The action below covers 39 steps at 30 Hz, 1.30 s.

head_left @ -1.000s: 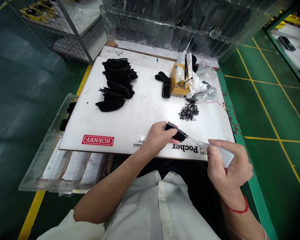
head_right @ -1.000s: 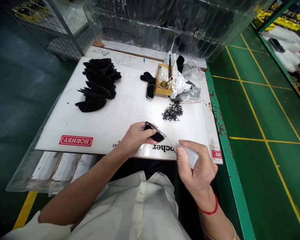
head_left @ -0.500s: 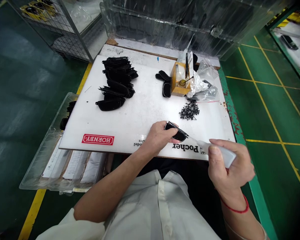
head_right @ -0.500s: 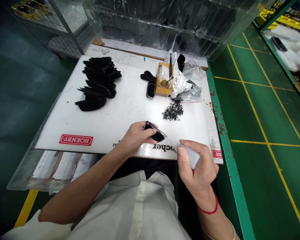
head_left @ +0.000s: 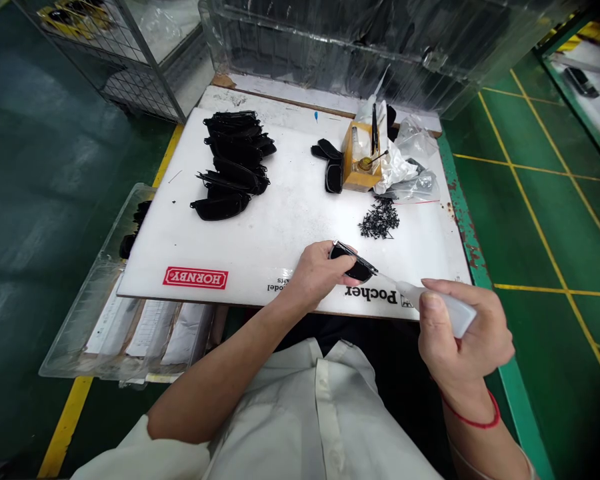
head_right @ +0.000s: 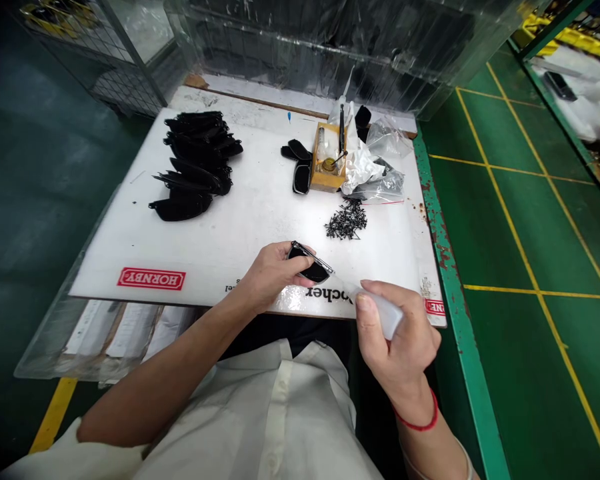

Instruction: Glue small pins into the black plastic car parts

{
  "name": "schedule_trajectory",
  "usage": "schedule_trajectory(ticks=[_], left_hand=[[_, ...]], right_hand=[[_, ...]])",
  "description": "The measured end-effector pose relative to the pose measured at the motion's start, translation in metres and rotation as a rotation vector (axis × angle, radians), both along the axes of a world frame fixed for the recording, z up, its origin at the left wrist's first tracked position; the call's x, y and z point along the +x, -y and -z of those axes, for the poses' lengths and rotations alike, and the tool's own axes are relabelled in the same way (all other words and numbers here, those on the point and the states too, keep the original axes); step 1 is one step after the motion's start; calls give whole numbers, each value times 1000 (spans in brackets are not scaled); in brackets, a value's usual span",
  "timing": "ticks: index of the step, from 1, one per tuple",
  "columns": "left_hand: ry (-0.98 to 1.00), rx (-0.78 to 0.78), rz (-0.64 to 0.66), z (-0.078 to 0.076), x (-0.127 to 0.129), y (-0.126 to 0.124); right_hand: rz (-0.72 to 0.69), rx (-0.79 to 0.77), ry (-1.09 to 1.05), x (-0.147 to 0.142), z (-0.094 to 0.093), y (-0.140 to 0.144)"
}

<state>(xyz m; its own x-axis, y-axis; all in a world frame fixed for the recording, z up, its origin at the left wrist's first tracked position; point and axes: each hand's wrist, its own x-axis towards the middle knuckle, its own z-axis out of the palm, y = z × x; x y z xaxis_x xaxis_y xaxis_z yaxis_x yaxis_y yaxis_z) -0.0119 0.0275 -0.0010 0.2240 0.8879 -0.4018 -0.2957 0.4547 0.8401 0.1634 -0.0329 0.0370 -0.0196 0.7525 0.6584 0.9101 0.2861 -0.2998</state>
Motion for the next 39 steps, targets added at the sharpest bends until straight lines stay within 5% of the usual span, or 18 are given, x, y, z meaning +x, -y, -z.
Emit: schedule_trajectory(ticks=[39], left_hand=[[6, 15, 20, -2, -1, 0]], right_hand=[[-27, 16, 10, -5, -4, -7]])
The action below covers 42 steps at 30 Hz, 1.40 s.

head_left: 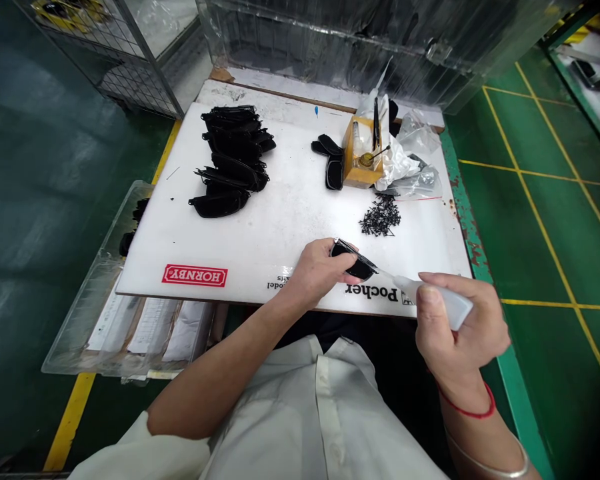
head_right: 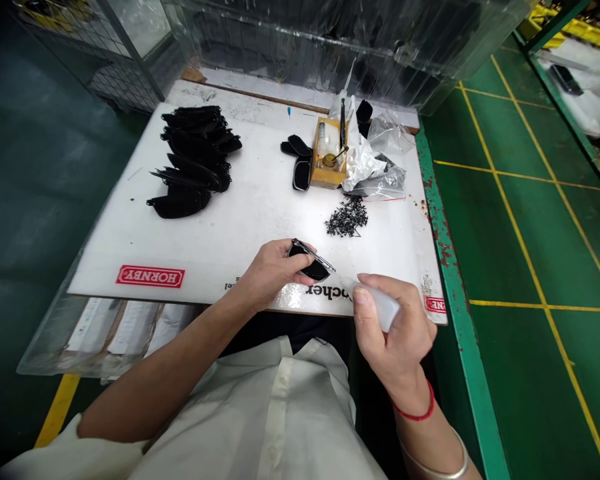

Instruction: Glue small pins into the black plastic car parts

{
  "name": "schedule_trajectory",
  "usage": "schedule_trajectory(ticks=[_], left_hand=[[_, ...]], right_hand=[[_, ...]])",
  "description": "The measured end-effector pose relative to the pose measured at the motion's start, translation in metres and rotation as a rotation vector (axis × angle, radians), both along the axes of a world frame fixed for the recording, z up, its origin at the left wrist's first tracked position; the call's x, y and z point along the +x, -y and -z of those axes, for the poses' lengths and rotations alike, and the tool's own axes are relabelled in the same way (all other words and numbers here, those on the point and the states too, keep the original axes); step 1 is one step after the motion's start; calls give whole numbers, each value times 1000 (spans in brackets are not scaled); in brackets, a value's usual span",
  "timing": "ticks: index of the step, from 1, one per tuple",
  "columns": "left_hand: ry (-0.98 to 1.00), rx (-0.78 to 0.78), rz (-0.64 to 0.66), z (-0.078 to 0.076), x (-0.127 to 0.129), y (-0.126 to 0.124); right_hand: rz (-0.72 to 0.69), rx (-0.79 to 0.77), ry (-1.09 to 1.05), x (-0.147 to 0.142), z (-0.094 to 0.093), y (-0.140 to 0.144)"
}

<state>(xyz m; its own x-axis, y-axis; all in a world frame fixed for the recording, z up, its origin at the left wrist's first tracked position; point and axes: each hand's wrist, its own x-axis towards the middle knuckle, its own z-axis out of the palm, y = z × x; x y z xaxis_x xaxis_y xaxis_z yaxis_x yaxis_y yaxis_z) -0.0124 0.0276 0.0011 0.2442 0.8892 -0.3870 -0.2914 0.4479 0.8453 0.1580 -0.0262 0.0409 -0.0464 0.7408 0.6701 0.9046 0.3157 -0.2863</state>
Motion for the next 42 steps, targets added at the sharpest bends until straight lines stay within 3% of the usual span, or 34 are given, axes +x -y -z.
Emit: schedule_trajectory(ticks=[10, 23, 42], left_hand=[[5, 2, -2, 0, 0, 0], [-23, -14, -2, 0, 0, 1], [-69, 5, 24, 4, 1, 1]], right_hand=[[-36, -39, -62, 0, 2, 0], [-45, 56, -90, -6, -3, -4], [-34, -31, -58, -13, 4, -11]])
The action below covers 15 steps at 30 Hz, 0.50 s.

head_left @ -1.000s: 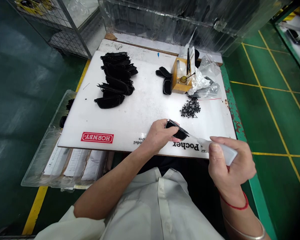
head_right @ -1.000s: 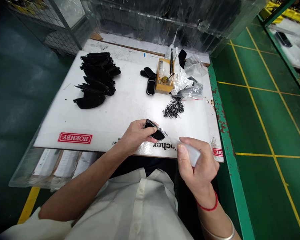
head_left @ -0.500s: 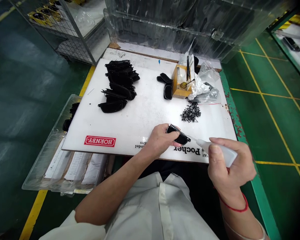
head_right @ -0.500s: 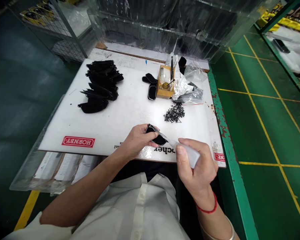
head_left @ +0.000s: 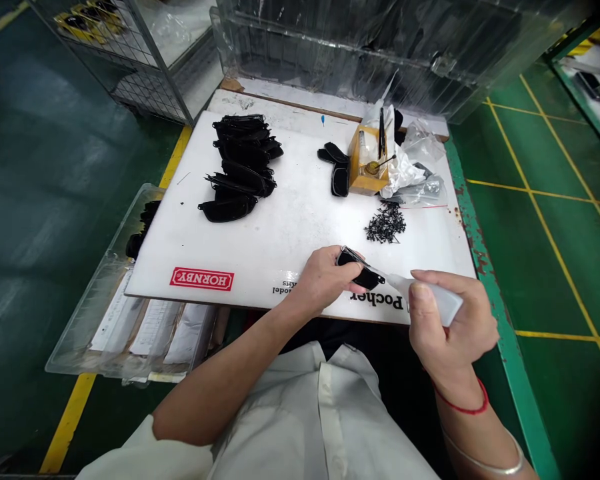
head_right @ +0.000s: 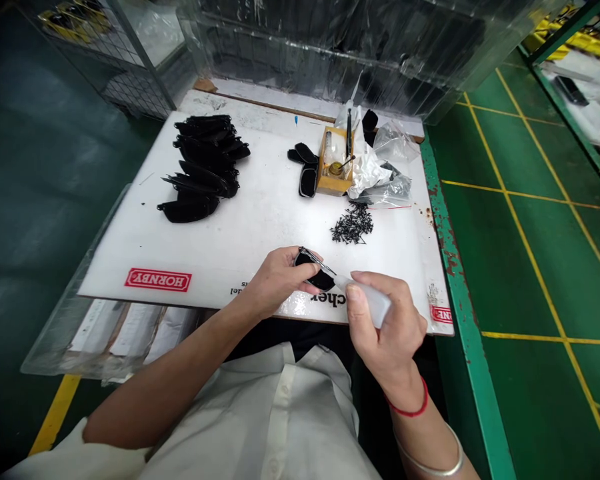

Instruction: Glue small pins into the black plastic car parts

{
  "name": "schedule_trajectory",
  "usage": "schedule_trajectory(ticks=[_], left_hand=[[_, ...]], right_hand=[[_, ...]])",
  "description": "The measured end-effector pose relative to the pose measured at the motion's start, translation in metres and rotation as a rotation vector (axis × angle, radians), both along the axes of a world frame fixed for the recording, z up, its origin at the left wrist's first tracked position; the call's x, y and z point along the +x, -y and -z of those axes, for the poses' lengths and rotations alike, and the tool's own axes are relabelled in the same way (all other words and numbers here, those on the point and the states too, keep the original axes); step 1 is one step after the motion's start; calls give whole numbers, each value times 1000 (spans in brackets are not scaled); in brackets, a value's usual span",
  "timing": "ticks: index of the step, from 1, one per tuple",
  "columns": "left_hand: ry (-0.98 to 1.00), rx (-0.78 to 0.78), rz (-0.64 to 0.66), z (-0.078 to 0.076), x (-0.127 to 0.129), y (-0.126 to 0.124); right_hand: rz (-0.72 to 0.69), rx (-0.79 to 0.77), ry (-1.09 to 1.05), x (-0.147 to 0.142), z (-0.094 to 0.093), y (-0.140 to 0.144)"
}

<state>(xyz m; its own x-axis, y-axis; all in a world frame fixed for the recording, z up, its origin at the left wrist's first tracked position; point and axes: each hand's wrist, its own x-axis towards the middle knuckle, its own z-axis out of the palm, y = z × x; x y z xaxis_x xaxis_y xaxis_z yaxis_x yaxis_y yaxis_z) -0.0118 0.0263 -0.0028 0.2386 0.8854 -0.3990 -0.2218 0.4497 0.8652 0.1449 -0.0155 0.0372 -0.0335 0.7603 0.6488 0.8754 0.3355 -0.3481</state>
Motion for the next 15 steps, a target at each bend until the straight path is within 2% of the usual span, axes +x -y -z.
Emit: schedule_trajectory(ticks=[15], left_hand=[[14, 3, 0, -2, 0, 0]], right_hand=[[20, -22, 10, 1, 1, 0]])
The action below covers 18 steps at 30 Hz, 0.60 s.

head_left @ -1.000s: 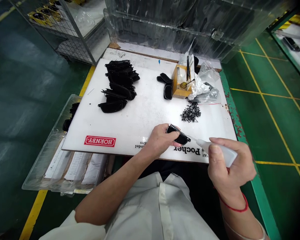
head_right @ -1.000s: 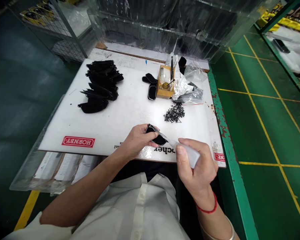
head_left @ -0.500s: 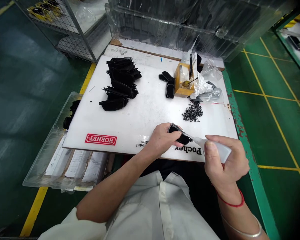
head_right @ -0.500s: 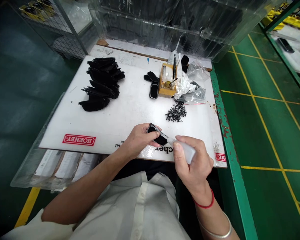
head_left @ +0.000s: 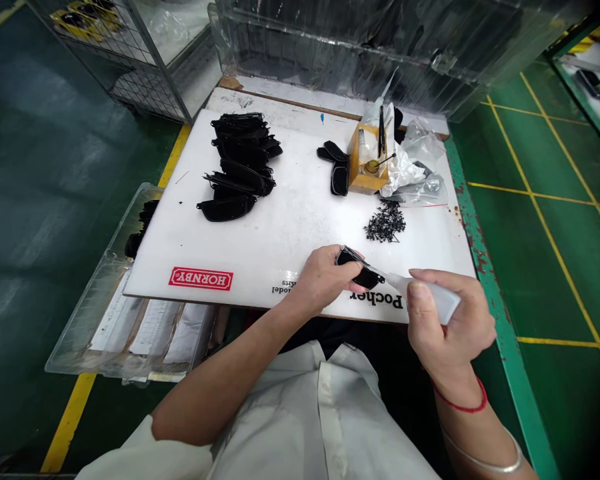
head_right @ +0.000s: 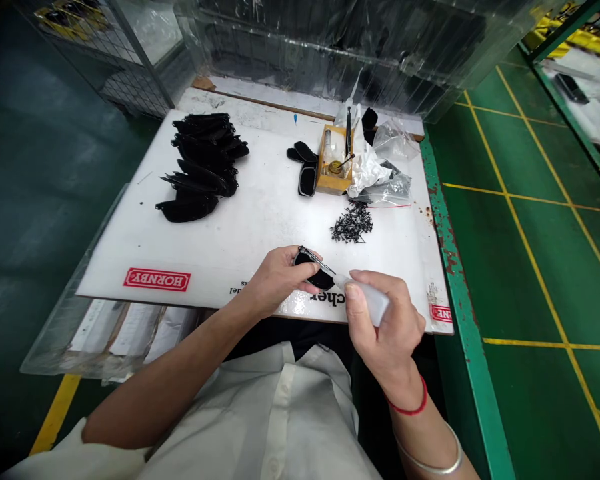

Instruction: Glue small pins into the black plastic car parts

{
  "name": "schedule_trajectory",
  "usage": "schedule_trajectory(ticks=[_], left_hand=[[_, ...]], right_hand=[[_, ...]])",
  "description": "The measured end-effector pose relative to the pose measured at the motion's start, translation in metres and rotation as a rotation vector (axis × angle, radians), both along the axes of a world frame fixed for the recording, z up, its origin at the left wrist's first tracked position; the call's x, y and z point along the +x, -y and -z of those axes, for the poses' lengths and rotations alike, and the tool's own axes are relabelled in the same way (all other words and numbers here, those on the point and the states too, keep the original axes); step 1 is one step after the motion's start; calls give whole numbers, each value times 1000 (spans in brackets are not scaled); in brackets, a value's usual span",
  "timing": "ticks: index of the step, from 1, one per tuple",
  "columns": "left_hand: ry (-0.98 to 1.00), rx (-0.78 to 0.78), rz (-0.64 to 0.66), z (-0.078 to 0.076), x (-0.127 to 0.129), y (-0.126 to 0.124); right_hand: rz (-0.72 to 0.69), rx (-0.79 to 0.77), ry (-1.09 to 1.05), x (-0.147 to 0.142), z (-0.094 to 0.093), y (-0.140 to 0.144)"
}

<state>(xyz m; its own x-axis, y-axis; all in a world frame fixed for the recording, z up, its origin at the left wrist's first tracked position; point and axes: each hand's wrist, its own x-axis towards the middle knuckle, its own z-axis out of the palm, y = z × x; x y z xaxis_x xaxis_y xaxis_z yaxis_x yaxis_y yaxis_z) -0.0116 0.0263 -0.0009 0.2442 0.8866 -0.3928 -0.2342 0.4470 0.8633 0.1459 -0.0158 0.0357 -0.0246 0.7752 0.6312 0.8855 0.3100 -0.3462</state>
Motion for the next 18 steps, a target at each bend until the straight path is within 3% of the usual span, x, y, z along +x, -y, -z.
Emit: schedule_trajectory(ticks=[18], left_hand=[[7, -20, 4, -1, -1, 0]], right_hand=[[-15, 34, -27, -1, -3, -2]])
